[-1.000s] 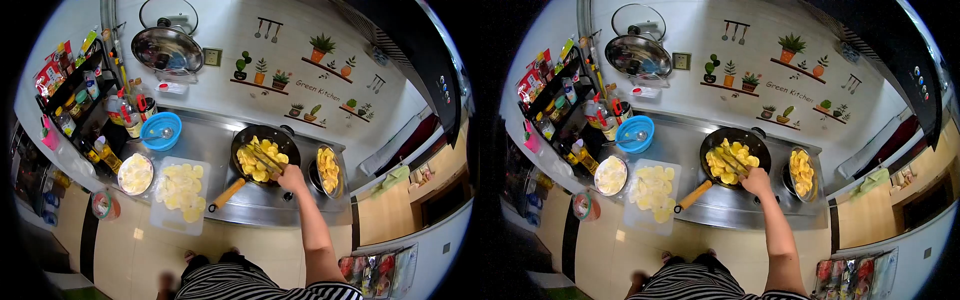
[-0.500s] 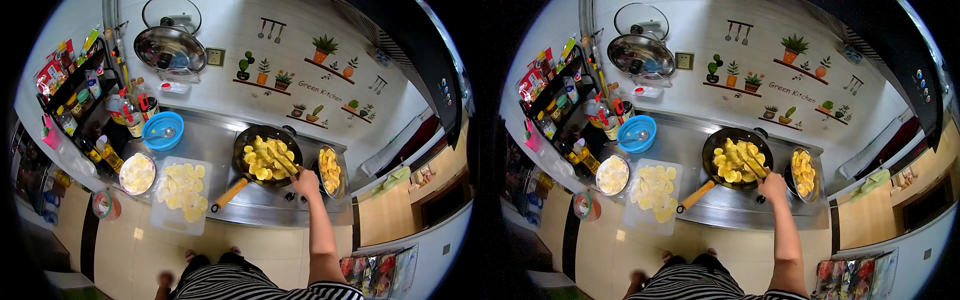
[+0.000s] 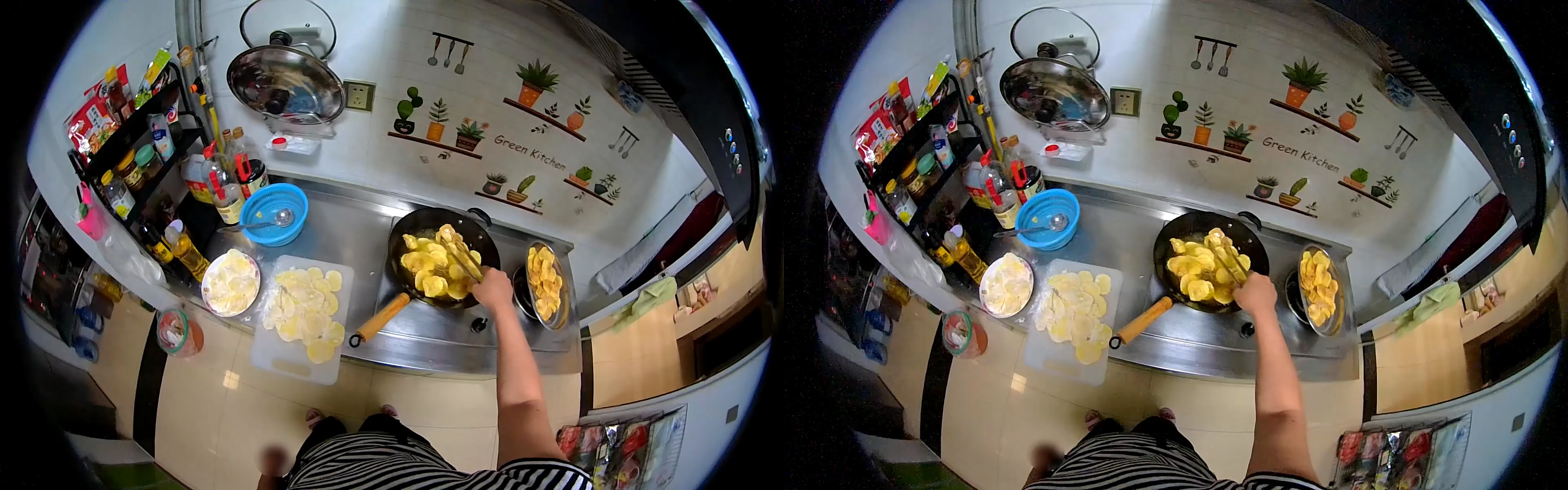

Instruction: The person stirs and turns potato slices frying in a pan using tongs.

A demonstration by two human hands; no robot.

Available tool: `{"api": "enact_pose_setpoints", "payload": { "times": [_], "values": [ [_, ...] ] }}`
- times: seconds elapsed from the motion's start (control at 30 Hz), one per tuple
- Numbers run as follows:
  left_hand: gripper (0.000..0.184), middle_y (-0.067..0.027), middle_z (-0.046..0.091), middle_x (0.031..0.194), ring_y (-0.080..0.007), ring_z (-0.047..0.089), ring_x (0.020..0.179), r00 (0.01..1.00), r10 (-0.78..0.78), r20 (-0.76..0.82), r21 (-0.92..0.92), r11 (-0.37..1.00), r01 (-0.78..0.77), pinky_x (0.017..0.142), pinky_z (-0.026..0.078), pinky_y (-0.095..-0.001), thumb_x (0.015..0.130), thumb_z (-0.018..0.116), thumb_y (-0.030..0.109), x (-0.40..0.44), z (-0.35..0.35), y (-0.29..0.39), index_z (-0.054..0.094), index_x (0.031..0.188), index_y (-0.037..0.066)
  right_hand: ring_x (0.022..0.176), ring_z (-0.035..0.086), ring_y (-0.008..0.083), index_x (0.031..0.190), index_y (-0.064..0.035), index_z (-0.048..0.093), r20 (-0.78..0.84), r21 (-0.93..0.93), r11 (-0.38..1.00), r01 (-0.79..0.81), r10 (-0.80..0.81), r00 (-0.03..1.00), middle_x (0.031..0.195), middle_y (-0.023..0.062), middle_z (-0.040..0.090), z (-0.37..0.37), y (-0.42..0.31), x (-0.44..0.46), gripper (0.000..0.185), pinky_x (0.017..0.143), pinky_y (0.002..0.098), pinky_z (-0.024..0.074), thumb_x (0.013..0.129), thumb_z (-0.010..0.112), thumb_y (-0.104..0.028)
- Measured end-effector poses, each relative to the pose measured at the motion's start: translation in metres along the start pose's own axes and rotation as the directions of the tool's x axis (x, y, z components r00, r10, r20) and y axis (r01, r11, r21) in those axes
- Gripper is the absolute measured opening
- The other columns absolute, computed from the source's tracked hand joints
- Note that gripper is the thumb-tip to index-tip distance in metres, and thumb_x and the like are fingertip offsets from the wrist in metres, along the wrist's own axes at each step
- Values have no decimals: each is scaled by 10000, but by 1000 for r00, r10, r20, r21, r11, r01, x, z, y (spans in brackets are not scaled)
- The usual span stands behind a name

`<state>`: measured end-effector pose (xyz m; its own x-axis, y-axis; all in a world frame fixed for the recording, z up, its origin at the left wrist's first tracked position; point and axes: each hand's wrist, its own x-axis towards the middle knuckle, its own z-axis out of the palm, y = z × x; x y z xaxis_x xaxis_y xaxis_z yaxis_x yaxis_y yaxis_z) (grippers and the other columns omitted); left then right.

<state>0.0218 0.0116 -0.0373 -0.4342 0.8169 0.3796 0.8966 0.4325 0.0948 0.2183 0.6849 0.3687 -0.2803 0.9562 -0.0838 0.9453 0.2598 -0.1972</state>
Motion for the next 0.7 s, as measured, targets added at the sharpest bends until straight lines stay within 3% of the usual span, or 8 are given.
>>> {"api": "enact_pose_setpoints", "payload": {
  "times": [0.23, 0.3, 0.33, 0.4, 0.63, 0.7],
  "values": [
    [101, -55, 501, 652, -221, 497, 600, 994, -35, 108, -26, 999, 38, 546, 393, -385, 735, 624, 129, 0, 4, -5, 545, 672, 124, 906, 620, 365, 1058, -79, 628, -6, -17, 996, 88, -88, 996, 939, 212, 647, 0, 1, -23, 379, 797, 440, 497, 749, 652, -297],
    [271, -19, 447, 600, -213, 444, 565, 973, 191, 130, 310, 924, -223, 508, 323, -363, 715, 644, 373, 7, -5, -8, 524, 629, 146, 896, 621, 370, 1061, -76, 623, -23, -8, 994, 106, -106, 994, 923, 215, 648, -7, 3, -31, 385, 792, 441, 497, 750, 651, -301],
    [271, -19, 447, 600, -213, 444, 565, 973, 193, 129, 306, 925, -225, 508, 323, -363, 715, 644, 373, 8, -1, -4, 524, 629, 146, 885, 621, 377, 1068, -71, 616, -16, -14, 993, 116, -116, 993, 907, 219, 647, -12, 3, -36, 395, 786, 445, 496, 750, 651, -303],
    [80, -60, 503, 659, -217, 498, 601, 991, 94, 96, 27, 995, -97, 545, 395, -384, 758, 599, 146, 9, 9, 0, 553, 696, 125, 874, 620, 383, 1074, -66, 610, -10, -20, 993, 116, -116, 993, 891, 223, 647, -12, 3, -40, 405, 780, 449, 496, 751, 651, -306],
    [78, -67, 519, 685, -214, 510, 631, 991, 62, 115, 7, 998, -63, 555, 406, -366, 784, 583, 146, 6, 26, -8, 563, 721, 106, 877, 621, 374, 1123, -64, 599, 49, -22, 983, 181, -180, 982, 899, 226, 647, -9, -9, -55, 435, 773, 443, 493, 758, 650, -296],
    [83, -67, 523, 693, -212, 511, 638, 1000, -2, 16, -30, 1000, 2, 552, 406, -363, 787, 586, 146, 11, 24, -5, 560, 720, 105, 866, 623, 372, 1102, -51, 608, 56, 33, 982, 186, -188, 981, 883, 230, 646, -18, -4, -62, 423, 771, 434, 491, 756, 656, -289]
  ]
}}
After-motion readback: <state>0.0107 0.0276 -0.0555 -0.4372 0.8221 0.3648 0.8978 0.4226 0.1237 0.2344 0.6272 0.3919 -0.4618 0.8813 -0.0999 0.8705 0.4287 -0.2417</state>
